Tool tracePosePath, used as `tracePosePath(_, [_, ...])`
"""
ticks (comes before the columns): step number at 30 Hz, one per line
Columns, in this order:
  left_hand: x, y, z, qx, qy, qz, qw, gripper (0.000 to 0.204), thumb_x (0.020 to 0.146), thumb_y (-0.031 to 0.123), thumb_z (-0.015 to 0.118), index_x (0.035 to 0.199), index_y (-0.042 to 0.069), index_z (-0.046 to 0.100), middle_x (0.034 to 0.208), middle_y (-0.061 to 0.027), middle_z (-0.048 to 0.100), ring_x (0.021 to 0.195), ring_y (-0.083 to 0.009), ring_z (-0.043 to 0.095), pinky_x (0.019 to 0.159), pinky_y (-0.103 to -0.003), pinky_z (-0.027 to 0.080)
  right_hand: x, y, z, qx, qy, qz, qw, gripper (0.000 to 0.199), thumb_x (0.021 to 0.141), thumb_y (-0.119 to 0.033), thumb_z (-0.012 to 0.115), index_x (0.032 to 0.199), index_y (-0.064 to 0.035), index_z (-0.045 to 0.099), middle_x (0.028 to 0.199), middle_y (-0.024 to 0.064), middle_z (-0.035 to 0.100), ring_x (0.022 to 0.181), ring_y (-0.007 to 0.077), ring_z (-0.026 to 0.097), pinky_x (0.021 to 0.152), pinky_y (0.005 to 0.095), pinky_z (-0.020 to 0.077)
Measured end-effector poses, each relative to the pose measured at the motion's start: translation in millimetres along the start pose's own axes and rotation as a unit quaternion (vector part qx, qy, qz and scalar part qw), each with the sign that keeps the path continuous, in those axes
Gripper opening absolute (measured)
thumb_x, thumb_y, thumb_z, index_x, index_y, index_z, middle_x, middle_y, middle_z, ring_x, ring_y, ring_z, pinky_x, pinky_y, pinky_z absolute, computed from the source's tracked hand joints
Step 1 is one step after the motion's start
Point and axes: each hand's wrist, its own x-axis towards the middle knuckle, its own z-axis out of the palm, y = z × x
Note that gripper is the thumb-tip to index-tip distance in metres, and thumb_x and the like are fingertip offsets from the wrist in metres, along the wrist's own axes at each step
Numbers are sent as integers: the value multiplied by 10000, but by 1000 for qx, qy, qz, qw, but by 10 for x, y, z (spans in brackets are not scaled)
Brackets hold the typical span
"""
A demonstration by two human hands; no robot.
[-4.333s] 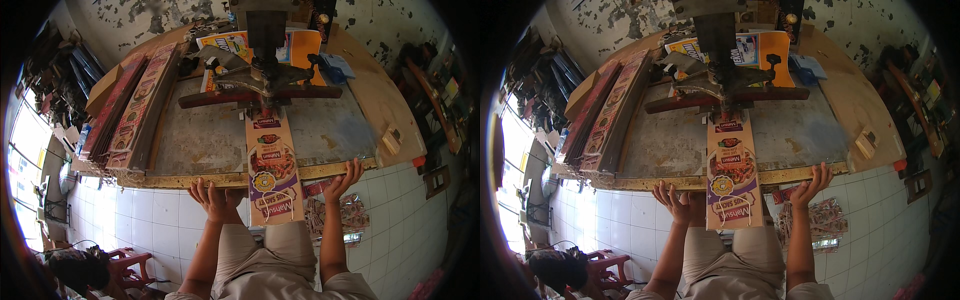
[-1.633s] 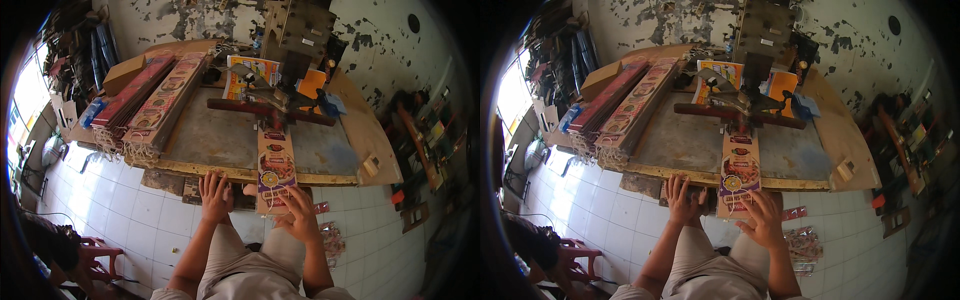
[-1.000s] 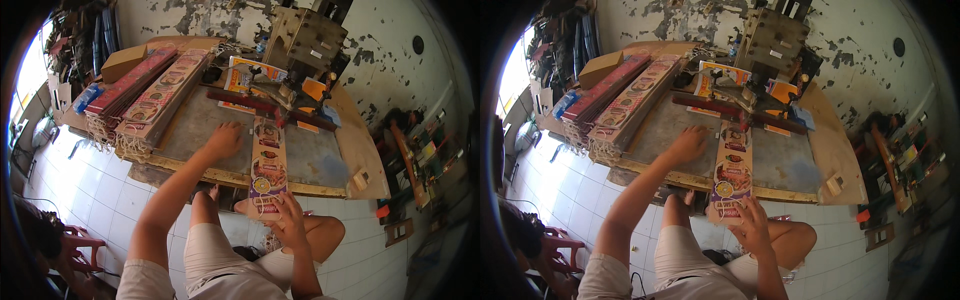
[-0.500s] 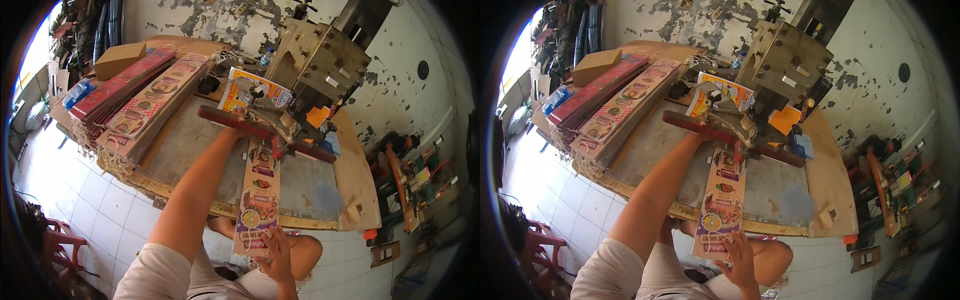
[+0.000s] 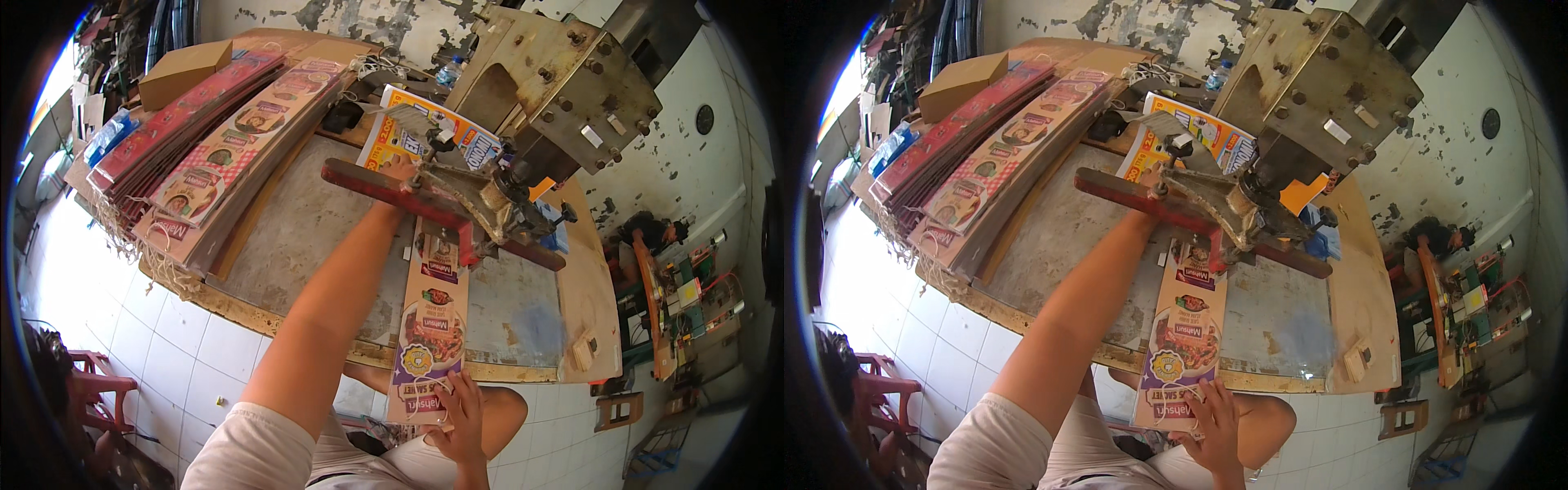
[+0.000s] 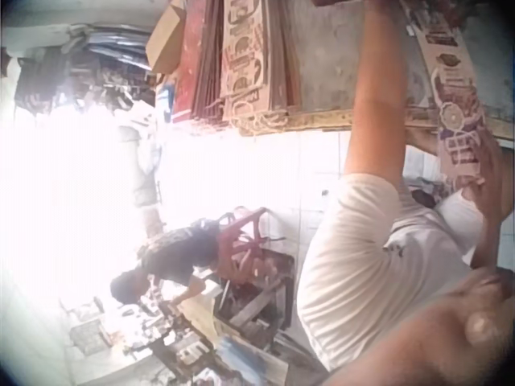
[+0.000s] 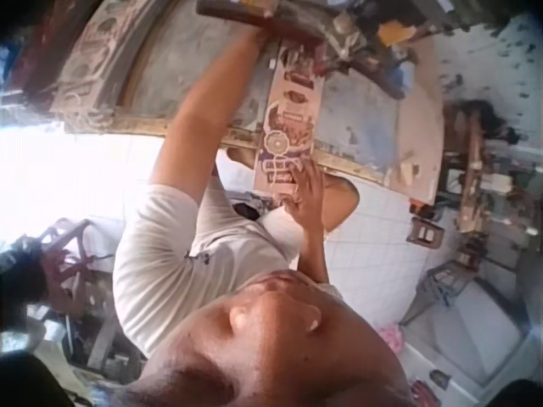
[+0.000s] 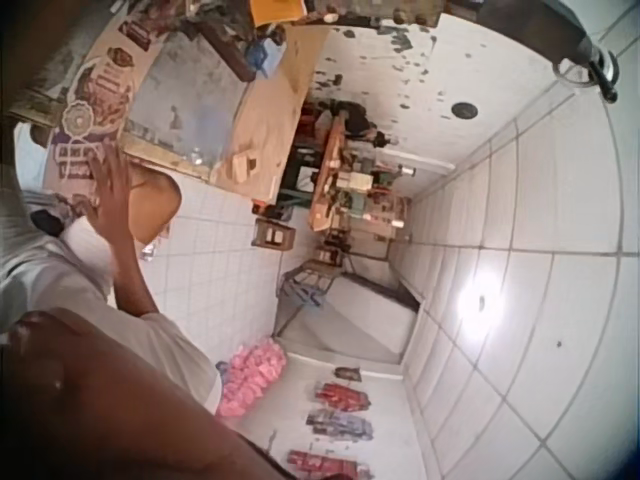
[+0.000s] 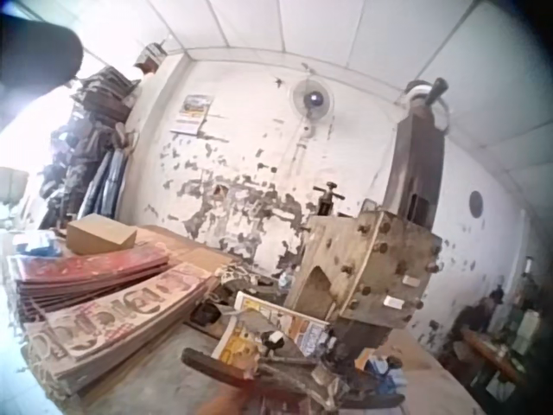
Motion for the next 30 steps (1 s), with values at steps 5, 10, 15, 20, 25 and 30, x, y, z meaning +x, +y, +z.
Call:
tracePosePath(5, [72,-18,-314,-21,-43,-7,999,462,950,324,715,1307,31,698,1155,-139,729,1019,-287,708,872,-409,588,73,0,39,2,-3,-17,1000,760,956,-661,699,1479,-112,658,1611,214,530,1517,475,452,1225,607,309])
tracePosePath(10, [181,-25,-510,-321,-159,-45,932,420,990,264,678,1344,38,687,1141,-111,738,918,-229,685,778,-359,566,121,34,20,-36,-15,-7,999,747,981,-663,659,1488,-115,654,1640,196,516,1539,451,440,1233,603,289])
tracePosePath(15, [178,85,-614,-557,-231,-119,789,388,1030,205,642,1382,46,675,1126,-83,747,817,-170,661,684,-309,544,151,31,-26,-44,-18,2,999,728,987,-661,651,1475,-120,667,1643,188,518,1555,433,430,1245,594,267])
tracePosePath(20, [187,95,-697,-645,-228,-169,709,367,1070,145,605,1420,53,664,1111,-55,756,715,-112,637,590,-260,521,108,44,-14,-52,-21,6,998,689,1003,-631,657,1465,-120,677,1645,178,521,1569,417,419,1250,596,258])
tracePosePath(25, [277,135,-615,-730,-236,-149,623,344,1101,133,591,1431,60,657,1062,-28,752,594,-65,595,459,-220,461,218,47,-8,-57,-14,23,998,688,1035,-641,600,1465,-110,677,1650,170,520,1575,410,415,1256,605,251])
tracePosePath(30, [284,93,-480,-683,-182,-150,692,274,1101,186,613,1325,47,686,999,-21,721,797,-87,645,681,-263,529,369,34,25,-73,-12,21,997,710,1041,-653,581,1468,-94,674,1638,186,535,1568,412,429,1262,615,239])
